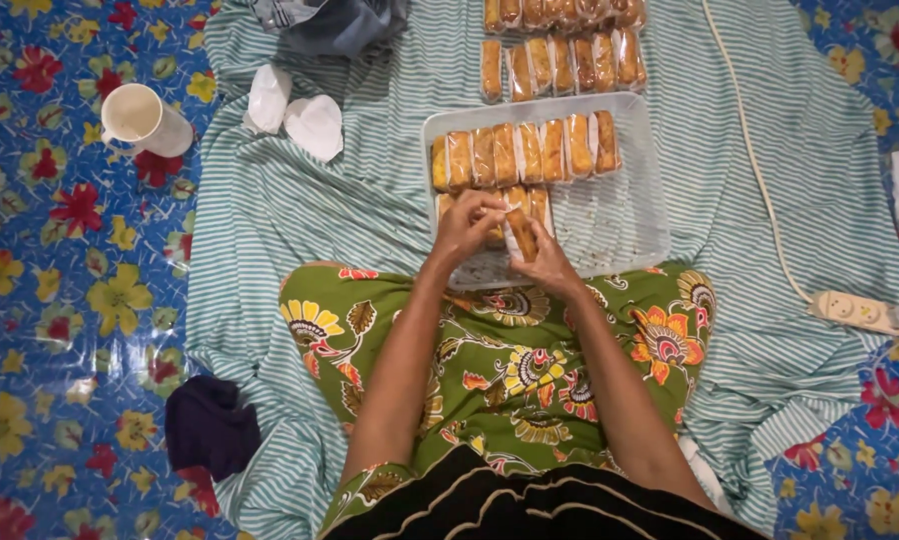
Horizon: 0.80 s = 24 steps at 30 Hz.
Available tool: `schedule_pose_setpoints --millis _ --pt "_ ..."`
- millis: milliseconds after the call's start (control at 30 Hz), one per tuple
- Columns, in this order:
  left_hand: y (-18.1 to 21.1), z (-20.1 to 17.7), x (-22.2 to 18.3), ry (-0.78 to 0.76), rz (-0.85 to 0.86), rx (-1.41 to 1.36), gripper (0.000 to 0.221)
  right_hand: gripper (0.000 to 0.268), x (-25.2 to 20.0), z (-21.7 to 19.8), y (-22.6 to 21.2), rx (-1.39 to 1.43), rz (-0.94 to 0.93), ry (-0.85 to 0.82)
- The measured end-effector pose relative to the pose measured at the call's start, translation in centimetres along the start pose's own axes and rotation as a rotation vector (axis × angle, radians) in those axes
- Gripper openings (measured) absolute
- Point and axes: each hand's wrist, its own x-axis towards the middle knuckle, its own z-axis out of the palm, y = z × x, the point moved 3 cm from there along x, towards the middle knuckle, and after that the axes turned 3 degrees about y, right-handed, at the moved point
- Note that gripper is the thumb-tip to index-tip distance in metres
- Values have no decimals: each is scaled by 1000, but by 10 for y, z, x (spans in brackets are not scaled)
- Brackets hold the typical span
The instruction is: Arranging individually wrapped food items into a plastic tray
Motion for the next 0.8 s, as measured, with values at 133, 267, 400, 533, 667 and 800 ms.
schedule_pose_setpoints --millis 133,267,400,533,667,800 --pt "-23 -1 5 0 -41 16 12 87 0 -1 4 -26 -5 -4" --pt "-30 -4 9 39 11 64 6 86 -1 -2 2 7 -13 -7" --pt "-24 -10 10 98 40 44 4 88 0 1 8 12 -35 9" --pt "-17 -7 7 45 7 34 13 90 5 0 20 -7 -25 6" --pt "-17 2 2 -47 10 128 14 91 10 1 24 -31 -32 -1" --pt "-26 -2 6 -60 -29 117 10 92 0 -4 13 -95 -37 1"
